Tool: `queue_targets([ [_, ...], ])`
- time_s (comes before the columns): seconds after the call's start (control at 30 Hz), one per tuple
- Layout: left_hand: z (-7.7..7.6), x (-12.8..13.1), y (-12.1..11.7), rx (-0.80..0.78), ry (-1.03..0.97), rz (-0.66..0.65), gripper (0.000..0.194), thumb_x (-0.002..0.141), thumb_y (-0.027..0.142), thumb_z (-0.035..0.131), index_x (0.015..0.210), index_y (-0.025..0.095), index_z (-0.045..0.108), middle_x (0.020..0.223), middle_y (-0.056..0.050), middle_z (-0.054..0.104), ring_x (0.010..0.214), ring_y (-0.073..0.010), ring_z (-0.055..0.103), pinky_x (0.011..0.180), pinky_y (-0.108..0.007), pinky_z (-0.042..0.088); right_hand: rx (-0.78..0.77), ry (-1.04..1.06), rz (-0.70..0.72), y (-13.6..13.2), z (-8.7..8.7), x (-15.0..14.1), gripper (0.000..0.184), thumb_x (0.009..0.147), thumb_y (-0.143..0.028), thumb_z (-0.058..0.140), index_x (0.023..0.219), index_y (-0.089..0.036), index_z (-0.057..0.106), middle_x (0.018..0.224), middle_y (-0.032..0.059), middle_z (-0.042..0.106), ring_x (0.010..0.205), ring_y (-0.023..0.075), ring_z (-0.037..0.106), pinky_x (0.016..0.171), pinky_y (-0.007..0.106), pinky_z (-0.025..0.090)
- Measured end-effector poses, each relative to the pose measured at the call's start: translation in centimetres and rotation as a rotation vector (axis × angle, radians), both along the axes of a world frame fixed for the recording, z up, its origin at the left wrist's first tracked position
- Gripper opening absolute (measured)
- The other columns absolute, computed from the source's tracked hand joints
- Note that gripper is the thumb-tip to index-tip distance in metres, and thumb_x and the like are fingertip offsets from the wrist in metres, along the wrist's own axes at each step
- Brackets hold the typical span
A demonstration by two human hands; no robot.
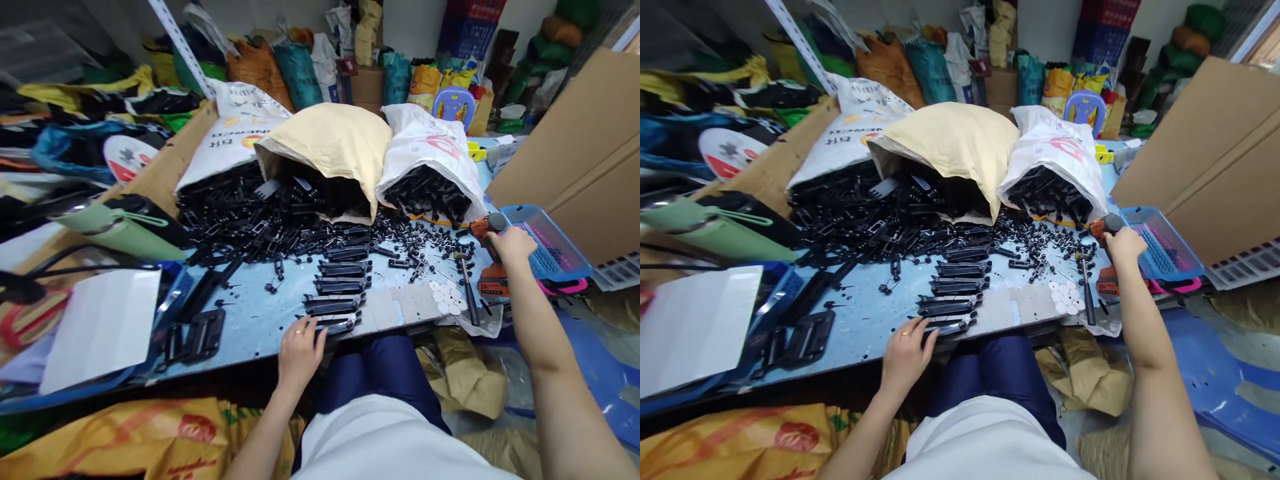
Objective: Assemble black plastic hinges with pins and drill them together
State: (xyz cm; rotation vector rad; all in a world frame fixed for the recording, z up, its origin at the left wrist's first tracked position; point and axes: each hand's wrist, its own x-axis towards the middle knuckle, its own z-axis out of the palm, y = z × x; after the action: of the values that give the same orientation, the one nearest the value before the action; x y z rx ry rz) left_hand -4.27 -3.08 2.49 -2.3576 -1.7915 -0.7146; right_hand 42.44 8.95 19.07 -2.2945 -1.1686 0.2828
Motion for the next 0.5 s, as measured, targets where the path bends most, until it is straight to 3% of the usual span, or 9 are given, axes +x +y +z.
queue_targets([
  [0.07, -0.1, -1.5, -0.6, -0.037, -0.064, 0.102, 0.037, 0.088, 0.039, 0.038, 0.088, 0.013, 0.065, 0.081, -0.015, 0.066, 0.078, -0.0266, 0.062, 0.071, -0.039, 0.048, 0.105, -0.276, -0.005, -0.3, 0.0, -3.6, 0.022, 0.084, -0.035, 0.051, 0.088, -0.015, 0.057, 0.084, 0.0163, 0.059, 0.089, 0.0261, 0.057, 0.072, 0.037, 0.043],
  [0.1, -0.2, -2.0, -0.8, -0.063, -0.102, 0.12, 0.037, 0.088, 0.038, 0.038, 0.084, 0.014, 0.065, 0.075, -0.013, 0.066, 0.072, -0.025, 0.062, 0.067, -0.036, 0.048, 0.144, -0.381, 0.077, -0.1, -0.4, -6.0, 0.027, 0.087, -0.037, 0.044, 0.09, -0.014, 0.059, 0.088, 0.0173, 0.06, 0.09, 0.0259, 0.057, 0.074, 0.038, 0.043],
  [0.13, -0.3, -2.4, -0.9, -0.092, -0.144, 0.121, 0.036, 0.088, 0.038, 0.038, 0.081, 0.015, 0.065, 0.071, -0.011, 0.065, 0.069, -0.0235, 0.062, 0.065, -0.034, 0.048, 0.137, -0.423, 0.247, 0.3, -1.1, -8.8, 0.03, 0.088, -0.035, 0.041, 0.093, -0.012, 0.059, 0.092, 0.0177, 0.061, 0.09, 0.0255, 0.057, 0.076, 0.038, 0.042],
  [0.23, -0.6, -2.6, -0.7, -0.165, -0.278, 0.132, 0.034, 0.087, 0.038, 0.038, 0.078, 0.017, 0.064, 0.068, -0.008, 0.065, 0.064, -0.0204, 0.061, 0.062, -0.03, 0.048, 0.093, -0.408, 0.585, 2.7, -4.2, -17.8, 0.02, 0.083, -0.03, 0.052, 0.094, -0.018, 0.062, 0.094, 0.0077, 0.065, 0.092, 0.0193, 0.058, 0.08, 0.028, 0.043],
  [0.33, -0.1, -2.2, -0.4, -0.213, -0.387, 0.19, 0.031, 0.085, 0.04, 0.042, 0.078, 0.019, 0.064, 0.068, -0.006, 0.065, 0.065, -0.0198, 0.061, 0.063, -0.029, 0.047, -0.131, -0.471, 1.094, 5.7, -7.1, -24.9, 0.028, 0.081, -0.015, 0.05, 0.107, -0.015, 0.06, 0.112, 0.0101, 0.061, 0.107, 0.0205, 0.052, 0.085, 0.028, 0.041],
  [0.4, 0.5, -1.9, -0.5, -0.224, -0.473, 0.246, 0.029, 0.083, 0.041, 0.045, 0.081, 0.019, 0.064, 0.071, -0.007, 0.065, 0.068, -0.0198, 0.061, 0.066, -0.029, 0.047, -0.232, -0.501, 1.246, 7.4, -8.1, -27.6, 0.036, 0.075, -0.004, 0.051, 0.109, -0.013, 0.06, 0.113, 0.0114, 0.06, 0.107, 0.021, 0.053, 0.085, 0.027, 0.041],
  [0.5, 1.3, -1.5, -1.7, -0.264, -0.685, 0.35, 0.03, 0.079, 0.045, 0.049, 0.087, 0.02, 0.063, 0.072, -0.005, 0.064, 0.066, -0.0183, 0.06, 0.068, -0.03, 0.046, -0.294, -0.515, 1.318, 9.4, -8.1, -28.7, 0.041, 0.067, 0.001, 0.054, 0.105, -0.012, 0.062, 0.106, 0.0106, 0.064, 0.1, 0.0212, 0.057, 0.083, 0.026, 0.041],
])
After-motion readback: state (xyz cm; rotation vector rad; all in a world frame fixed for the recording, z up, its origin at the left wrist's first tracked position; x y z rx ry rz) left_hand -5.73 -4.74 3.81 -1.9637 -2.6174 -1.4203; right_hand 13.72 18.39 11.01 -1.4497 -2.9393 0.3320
